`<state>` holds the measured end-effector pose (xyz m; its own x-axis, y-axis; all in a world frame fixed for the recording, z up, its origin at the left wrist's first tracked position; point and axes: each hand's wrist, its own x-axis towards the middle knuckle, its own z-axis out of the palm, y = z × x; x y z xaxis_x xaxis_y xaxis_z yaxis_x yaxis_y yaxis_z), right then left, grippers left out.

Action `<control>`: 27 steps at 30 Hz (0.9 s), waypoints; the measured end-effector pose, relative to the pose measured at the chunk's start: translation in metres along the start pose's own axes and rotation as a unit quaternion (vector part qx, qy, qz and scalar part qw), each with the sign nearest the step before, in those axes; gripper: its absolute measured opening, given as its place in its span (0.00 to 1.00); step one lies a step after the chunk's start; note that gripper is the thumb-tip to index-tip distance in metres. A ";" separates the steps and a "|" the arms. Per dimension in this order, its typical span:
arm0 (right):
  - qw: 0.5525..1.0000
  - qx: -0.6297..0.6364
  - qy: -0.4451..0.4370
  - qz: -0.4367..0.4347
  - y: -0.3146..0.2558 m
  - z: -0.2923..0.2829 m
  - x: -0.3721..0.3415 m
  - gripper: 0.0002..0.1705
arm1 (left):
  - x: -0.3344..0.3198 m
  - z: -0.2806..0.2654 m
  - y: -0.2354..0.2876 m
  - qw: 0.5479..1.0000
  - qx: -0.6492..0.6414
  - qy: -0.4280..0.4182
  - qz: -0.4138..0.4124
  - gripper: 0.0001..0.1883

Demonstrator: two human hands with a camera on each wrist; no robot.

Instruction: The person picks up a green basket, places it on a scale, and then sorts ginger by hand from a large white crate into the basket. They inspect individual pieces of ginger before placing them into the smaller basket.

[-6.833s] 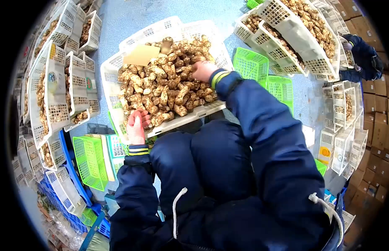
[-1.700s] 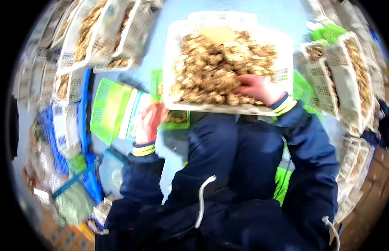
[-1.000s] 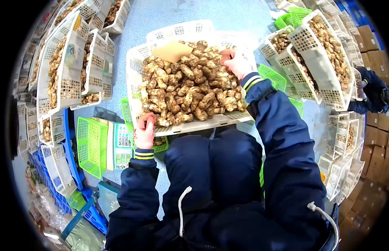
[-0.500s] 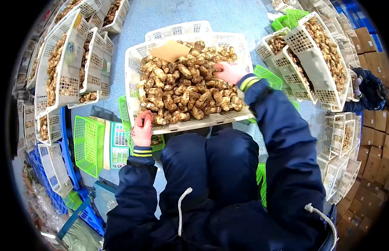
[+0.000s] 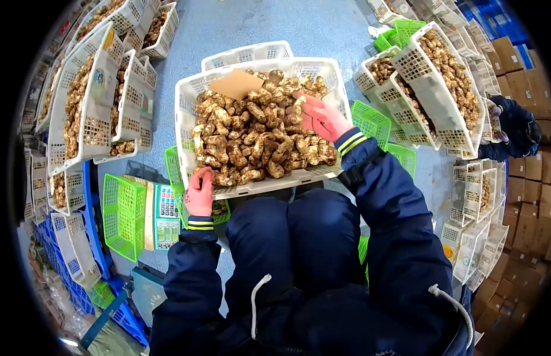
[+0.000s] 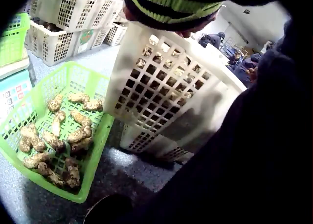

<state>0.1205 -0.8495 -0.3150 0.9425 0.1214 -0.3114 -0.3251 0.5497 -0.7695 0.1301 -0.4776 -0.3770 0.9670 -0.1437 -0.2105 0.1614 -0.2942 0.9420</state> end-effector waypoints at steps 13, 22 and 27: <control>0.990 -0.138 -0.016 0.009 -0.028 0.087 -0.026 0.34 | 0.002 -0.013 0.020 0.971 -0.207 -0.096 -0.063 0.15; 0.833 -0.553 -0.018 -0.016 -0.011 0.095 0.015 0.22 | -0.030 0.009 0.082 0.857 -0.401 -0.281 -0.160 0.21; 0.601 -0.765 0.229 0.034 -0.017 -0.005 0.060 0.21 | -0.036 -0.022 0.071 0.857 -0.461 -0.151 -0.172 0.19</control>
<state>0.1821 -0.8553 -0.3230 0.9167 -0.3316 -0.2229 -0.3823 -0.8901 -0.2480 0.1106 -0.4727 -0.2968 0.7574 -0.4780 -0.4448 0.6496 0.4830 0.5871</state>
